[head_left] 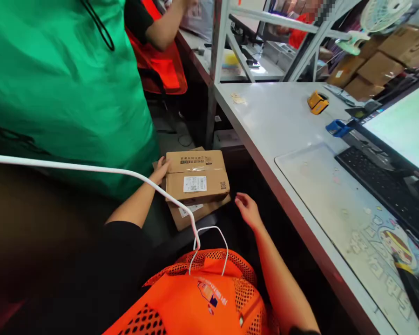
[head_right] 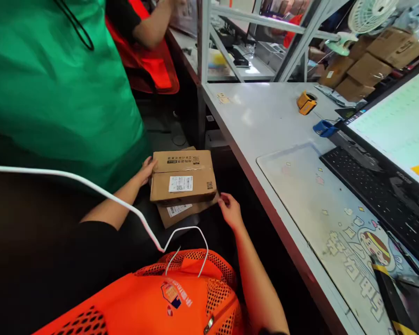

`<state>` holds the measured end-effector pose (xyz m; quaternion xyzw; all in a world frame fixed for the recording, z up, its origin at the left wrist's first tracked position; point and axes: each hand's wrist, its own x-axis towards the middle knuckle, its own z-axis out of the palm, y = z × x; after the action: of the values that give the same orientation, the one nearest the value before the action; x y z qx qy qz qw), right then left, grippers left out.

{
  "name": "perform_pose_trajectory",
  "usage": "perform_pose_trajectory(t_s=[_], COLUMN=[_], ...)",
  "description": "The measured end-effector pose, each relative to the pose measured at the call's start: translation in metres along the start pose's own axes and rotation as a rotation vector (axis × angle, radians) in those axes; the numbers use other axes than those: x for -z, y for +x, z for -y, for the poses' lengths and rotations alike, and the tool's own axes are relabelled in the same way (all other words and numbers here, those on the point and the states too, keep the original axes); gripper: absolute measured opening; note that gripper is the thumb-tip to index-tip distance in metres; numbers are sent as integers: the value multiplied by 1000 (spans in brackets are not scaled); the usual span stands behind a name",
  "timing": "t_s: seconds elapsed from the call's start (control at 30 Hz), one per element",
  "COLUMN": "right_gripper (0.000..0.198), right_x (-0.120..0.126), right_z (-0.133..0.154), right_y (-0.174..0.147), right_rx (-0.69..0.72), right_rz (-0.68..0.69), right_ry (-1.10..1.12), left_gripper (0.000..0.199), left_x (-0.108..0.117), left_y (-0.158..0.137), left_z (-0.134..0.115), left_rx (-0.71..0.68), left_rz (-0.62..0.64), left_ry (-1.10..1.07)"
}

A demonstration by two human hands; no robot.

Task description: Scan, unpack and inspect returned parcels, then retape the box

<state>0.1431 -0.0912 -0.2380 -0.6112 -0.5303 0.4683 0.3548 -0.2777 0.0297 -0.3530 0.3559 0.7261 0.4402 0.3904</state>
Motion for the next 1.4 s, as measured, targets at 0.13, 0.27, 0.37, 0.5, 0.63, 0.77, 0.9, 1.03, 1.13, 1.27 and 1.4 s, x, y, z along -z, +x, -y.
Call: perform_pose_trajectory(t_s=[0.13,0.27,0.37,0.5,0.63,0.77,0.9,1.03,1.13,1.27,1.4], right_gripper=[68,65,53,49,58,71,79,84,93,90,73], right_x=[-52,-78,-83,-87,-86,-48,27,110,168,219,230], right_z=[-11,-22,-23,-2,51,114,150,148,128,100,94], right_y=[65,83,79,62,35,0,-28,-30,-21,-12,-7], right_rx=[-82,-166,-202,-148,40,346,578,622,590,369,158], right_rz=[23,40,51,99,195,240,6,-303,-475,-584,-698], right_ry=[-15,4,28,80,160,252,178,96,88,-7,-239], left_gripper=[72,71,69,69,81,114,115,106,101,100,97], left_x=[-15,-24,-21,18,95,151,124,20,-69,-152,-182], left_y=[18,16,6,-9,-27,-62,-113,-167,-201,-223,-220], left_z=[-6,-10,-19,-47,-100,-180,-268,-339,-366,-368,-353], left_rx=[53,67,74,46,-194,-629,-1109,-1506,-1566,-1497,-1568], left_rz=[-16,-57,-78,-68,-117,-161,-127,67,206,273,250], left_ry=[-214,-351,-406,-466,-520,-501,-537,-566,-587,-519,-407])
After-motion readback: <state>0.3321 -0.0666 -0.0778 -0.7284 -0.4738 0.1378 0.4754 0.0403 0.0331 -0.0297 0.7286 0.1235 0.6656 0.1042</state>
